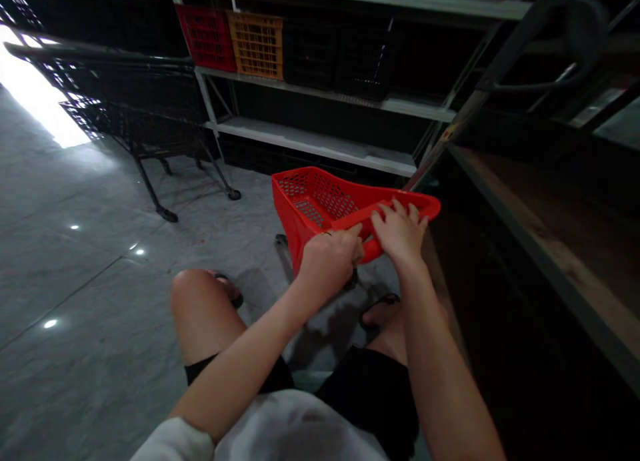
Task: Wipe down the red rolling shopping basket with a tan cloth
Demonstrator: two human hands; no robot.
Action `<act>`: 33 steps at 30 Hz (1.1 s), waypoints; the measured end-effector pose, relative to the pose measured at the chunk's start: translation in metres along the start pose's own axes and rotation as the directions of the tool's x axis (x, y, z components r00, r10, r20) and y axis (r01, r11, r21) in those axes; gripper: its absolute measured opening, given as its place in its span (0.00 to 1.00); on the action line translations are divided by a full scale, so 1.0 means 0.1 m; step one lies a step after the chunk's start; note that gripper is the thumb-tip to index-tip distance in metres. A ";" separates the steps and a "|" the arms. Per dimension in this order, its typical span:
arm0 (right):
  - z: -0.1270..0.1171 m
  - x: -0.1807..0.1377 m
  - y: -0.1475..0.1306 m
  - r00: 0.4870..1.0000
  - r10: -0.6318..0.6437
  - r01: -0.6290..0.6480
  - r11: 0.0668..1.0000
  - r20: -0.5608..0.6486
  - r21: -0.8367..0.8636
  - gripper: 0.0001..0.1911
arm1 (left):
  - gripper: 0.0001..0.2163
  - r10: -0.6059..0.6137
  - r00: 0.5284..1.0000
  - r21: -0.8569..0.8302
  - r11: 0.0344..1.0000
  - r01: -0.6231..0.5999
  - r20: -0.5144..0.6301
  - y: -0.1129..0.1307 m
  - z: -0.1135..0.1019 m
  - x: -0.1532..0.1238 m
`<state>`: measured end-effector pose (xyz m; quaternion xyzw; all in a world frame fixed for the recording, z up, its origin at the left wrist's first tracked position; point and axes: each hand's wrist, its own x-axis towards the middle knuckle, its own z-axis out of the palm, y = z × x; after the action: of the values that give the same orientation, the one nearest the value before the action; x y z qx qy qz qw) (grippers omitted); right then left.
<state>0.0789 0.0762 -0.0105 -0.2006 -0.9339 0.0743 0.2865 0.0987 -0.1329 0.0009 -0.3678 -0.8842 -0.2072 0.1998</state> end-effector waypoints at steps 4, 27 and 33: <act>-0.14 -0.04 0.31 0.995 -0.034 0.032 0.999 0.094 0.028 0.21 | 0.16 0.200 0.973 -0.169 0.961 -0.218 -0.118 0.18 0.27 -0.14; -0.50 -0.12 0.85 0.956 -0.039 0.003 0.993 0.292 0.121 0.39 | 0.27 0.425 0.856 -0.582 0.790 -0.193 0.293 -0.08 0.33 0.24; -0.50 -0.10 0.84 0.955 -0.084 0.031 0.982 0.285 0.184 0.36 | 0.21 0.402 0.855 -0.367 0.888 -0.277 0.328 -0.18 1.04 1.21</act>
<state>0.1423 0.1499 0.0043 -0.1337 -0.9611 0.1773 0.1643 -0.0139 -0.0228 -0.0290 -0.5804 -0.7829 -0.2241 -0.0086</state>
